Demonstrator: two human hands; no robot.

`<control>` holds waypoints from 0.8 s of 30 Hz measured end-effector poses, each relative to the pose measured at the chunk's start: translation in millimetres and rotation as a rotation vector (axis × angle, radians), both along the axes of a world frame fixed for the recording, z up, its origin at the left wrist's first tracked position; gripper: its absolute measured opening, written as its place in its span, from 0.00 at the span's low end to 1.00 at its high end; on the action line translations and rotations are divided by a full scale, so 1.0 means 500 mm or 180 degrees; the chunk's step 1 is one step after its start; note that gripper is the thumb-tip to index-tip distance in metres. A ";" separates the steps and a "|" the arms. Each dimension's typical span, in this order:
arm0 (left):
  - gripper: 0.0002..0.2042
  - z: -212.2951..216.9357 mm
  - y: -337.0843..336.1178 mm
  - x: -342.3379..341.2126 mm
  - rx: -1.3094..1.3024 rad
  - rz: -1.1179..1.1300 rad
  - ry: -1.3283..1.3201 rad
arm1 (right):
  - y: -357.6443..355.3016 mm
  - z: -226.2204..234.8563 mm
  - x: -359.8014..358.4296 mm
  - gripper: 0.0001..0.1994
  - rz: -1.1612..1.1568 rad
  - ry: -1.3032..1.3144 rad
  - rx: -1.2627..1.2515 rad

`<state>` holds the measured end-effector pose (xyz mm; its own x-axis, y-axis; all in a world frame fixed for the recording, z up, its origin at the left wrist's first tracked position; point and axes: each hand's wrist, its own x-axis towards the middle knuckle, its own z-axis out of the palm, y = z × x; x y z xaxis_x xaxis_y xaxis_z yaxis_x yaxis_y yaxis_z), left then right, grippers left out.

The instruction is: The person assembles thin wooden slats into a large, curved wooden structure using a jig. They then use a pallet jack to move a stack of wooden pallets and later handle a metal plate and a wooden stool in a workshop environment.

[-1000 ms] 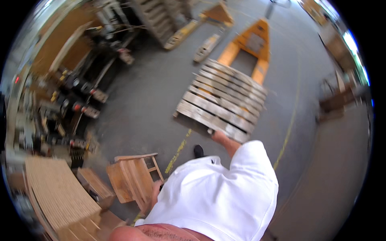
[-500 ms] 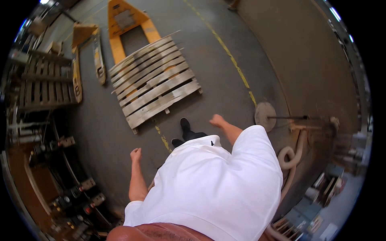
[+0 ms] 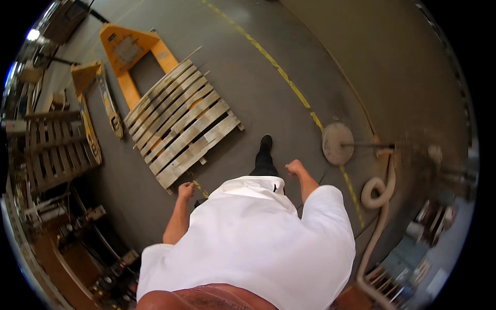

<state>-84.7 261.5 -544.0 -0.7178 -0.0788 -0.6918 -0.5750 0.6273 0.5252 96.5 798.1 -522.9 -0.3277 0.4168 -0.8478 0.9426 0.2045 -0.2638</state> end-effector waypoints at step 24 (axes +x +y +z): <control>0.21 -0.012 0.828 -0.806 -0.0323 -0.1037 -0.0624 | 0.695 0.054 -0.824 0.20 0.0506 0.1736 0.1434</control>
<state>-487.4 675.6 -550.0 -0.5715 0.0562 -0.8186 -0.4204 0.8367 0.3510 -315.7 1145.6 -496.0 -0.7408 0.5993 -0.3035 0.6507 0.5279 -0.5458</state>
